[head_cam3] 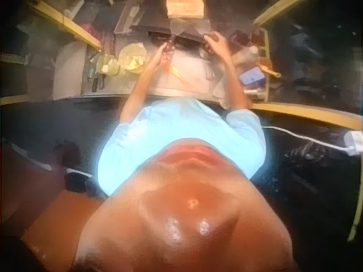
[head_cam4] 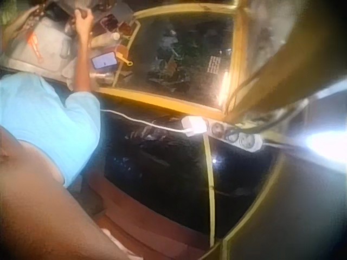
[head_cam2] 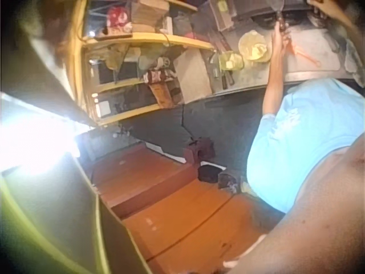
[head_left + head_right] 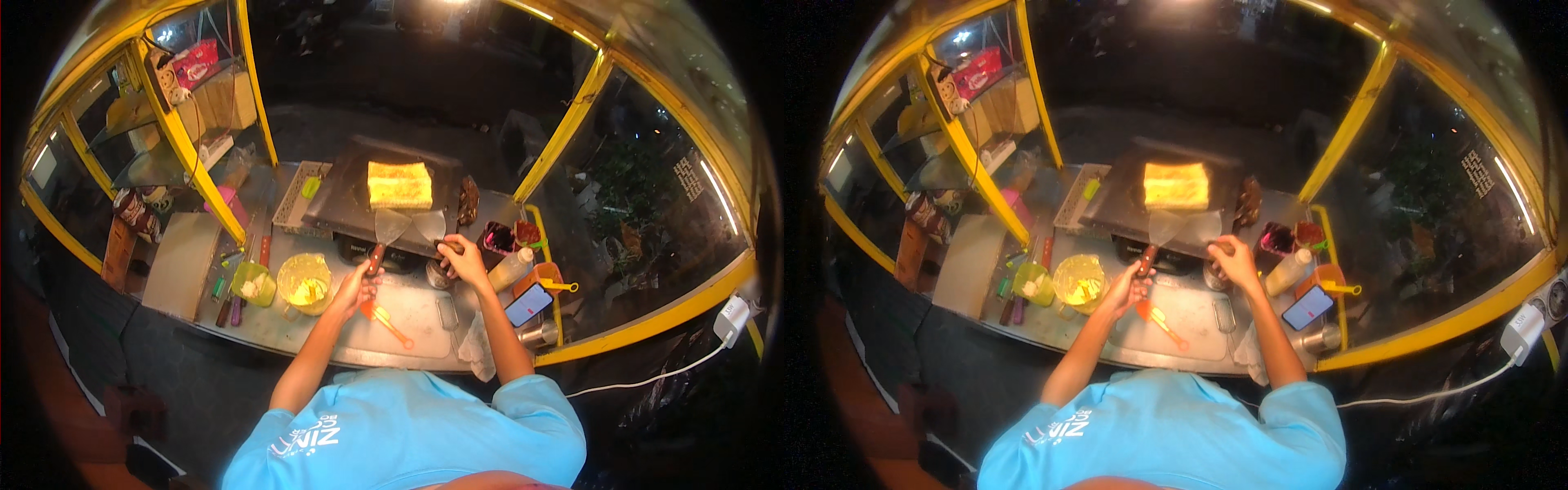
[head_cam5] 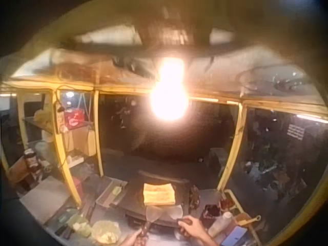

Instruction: The person handles a wrapped item and a lighter by hand, then toasts bread on a griddle, flipping and turning the bread slices using spatulas.

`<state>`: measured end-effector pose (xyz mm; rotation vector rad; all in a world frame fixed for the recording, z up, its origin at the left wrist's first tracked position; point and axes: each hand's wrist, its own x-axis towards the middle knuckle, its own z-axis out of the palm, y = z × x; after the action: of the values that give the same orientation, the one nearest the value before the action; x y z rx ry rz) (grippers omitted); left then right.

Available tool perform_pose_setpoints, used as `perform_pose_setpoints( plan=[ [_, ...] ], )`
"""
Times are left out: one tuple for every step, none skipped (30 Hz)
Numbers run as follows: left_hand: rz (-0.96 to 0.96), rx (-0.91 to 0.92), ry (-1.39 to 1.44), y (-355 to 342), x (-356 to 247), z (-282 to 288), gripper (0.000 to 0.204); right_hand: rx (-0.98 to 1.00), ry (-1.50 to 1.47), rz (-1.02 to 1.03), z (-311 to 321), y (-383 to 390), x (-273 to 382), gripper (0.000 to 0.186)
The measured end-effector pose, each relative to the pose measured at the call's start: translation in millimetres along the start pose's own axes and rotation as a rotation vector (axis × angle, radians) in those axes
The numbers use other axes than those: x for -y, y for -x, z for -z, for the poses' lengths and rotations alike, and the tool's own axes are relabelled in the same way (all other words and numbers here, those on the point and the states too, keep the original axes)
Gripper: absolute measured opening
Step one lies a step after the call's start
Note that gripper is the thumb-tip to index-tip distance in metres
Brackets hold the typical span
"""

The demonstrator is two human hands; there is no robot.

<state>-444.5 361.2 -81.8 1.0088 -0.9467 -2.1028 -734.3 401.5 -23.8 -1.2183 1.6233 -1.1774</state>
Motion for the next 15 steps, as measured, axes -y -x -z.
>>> perform_pose_setpoints(
  plan=[
    [-0.009, -0.001, -0.01, 1.5, -0.1, 0.1, 0.047, 0.003, -0.013, -0.002, -2.0, 1.5, 1.6, 0.038],
    [-0.019, 0.002, -0.023, -0.7, -2.2, -0.8, 0.047, -0.002, -0.029, 0.01, -3.4, 1.6, 2.6, 0.037],
    [-0.005, 0.003, -0.016, -1.6, -2.2, -2.1, 0.047, 0.004, -0.019, 0.008, -2.4, 2.4, 3.4, 0.037],
    [0.013, 0.003, -0.008, -0.8, -0.6, -2.5, 0.047, 0.01, -0.011, 0.001, -2.4, 5.1, 3.9, 0.037],
    [0.024, 0.011, 0.0, -1.2, -0.1, -2.2, 0.047, 0.007, -0.004, -0.01, -3.0, 6.9, 4.5, 0.037],
    [0.014, 0.018, -0.005, -3.0, -0.9, -1.0, 0.047, -0.001, 0.022, 0.002, -3.8, 6.2, 4.9, 0.038],
    [0.027, 0.012, -0.007, -2.3, -0.6, -1.4, 0.046, -0.003, 0.024, 0.002, -4.4, 7.6, 7.1, 0.038],
    [0.042, 0.005, -0.008, -1.9, -0.3, -1.2, 0.046, -0.003, 0.025, -0.001, -5.3, 9.1, 8.7, 0.039],
    [0.046, 0.004, -0.016, -2.4, -0.4, -0.7, 0.045, -0.004, 0.025, 0.0, -6.6, 9.9, 10.1, 0.039],
    [0.048, 0.005, -0.016, -2.4, -1.1, -2.1, 0.045, -0.018, 0.013, -0.003, -6.8, 10.4, 12.5, 0.038],
    [0.055, 0.014, -0.023, -2.5, -1.9, -3.1, 0.042, -0.032, 0.001, -0.009, -7.3, 10.7, 13.6, 0.038],
    [0.065, 0.022, -0.03, -2.6, -2.5, -3.8, 0.039, -0.031, 0.0, -0.017, -7.5, 10.3, 13.4, 0.038],
    [0.074, 0.016, -0.028, -3.9, -2.6, -3.4, 0.039, -0.033, -0.02, -0.032, -7.8, 8.7, 12.9, 0.037],
    [0.055, 0.024, -0.021, -5.5, -2.2, -1.7, 0.04, -0.034, -0.042, -0.053, -9.2, 7.9, 10.4, 0.036],
    [0.038, 0.03, -0.014, -7.2, -1.9, 0.0, 0.041, -0.04, -0.061, -0.045, -9.9, 4.7, 8.6, 0.034]
  ],
)
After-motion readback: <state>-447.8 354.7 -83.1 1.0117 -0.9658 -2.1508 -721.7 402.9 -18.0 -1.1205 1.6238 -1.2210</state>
